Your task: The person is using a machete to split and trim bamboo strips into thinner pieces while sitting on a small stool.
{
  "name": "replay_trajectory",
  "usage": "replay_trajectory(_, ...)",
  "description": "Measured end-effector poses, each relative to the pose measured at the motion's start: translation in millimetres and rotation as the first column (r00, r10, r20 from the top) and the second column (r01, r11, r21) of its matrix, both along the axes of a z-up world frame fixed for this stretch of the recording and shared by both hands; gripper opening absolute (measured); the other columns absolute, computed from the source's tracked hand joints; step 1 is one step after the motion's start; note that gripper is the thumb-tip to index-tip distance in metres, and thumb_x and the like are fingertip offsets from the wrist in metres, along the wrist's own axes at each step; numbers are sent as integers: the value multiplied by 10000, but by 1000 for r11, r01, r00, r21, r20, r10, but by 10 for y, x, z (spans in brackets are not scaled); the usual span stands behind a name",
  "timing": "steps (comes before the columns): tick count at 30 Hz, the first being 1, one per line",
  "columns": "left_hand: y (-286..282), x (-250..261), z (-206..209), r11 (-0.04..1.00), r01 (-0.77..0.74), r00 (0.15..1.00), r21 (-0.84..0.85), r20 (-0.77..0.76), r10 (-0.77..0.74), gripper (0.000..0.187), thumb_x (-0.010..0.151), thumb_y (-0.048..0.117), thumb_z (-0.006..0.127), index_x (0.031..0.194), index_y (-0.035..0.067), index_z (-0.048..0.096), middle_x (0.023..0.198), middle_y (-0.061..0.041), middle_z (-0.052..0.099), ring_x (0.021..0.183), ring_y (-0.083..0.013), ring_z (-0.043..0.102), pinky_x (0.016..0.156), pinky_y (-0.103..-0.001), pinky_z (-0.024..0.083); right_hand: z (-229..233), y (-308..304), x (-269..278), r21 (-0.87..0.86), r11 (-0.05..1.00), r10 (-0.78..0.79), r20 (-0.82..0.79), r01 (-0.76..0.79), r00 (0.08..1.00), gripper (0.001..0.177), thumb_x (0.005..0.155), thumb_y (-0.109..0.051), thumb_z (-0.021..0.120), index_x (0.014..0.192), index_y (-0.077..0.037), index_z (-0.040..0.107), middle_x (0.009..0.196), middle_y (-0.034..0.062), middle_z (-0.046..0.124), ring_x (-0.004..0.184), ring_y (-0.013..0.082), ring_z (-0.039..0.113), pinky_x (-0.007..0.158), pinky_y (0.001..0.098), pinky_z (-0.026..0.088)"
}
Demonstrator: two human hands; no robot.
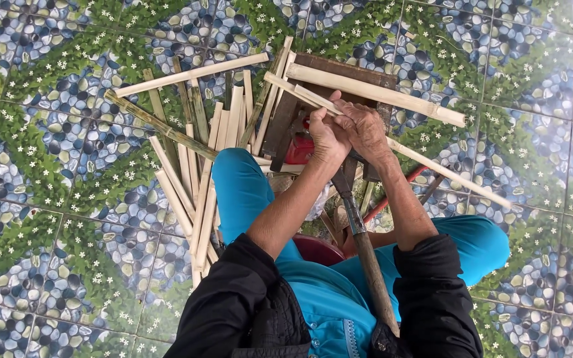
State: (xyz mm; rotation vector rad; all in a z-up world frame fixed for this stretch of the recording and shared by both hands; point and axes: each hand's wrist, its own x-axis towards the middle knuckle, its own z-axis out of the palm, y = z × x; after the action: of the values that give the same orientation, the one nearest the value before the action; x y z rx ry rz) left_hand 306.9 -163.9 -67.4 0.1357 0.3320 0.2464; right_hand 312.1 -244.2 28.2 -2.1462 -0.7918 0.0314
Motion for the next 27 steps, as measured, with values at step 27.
replay_trajectory(27, 1747, -19, 452, 616, 297, 951, 729, -280, -128, 175, 894, 156, 753, 1033, 55, 720, 833, -119, 643, 635, -265, 765, 581, -341, 708, -105, -345, 118, -60, 998, -12, 129, 20, 992, 332, 1037, -264, 638, 1359, -191, 677, 1001, 169, 647, 991, 477, 592, 855, 579, 464)
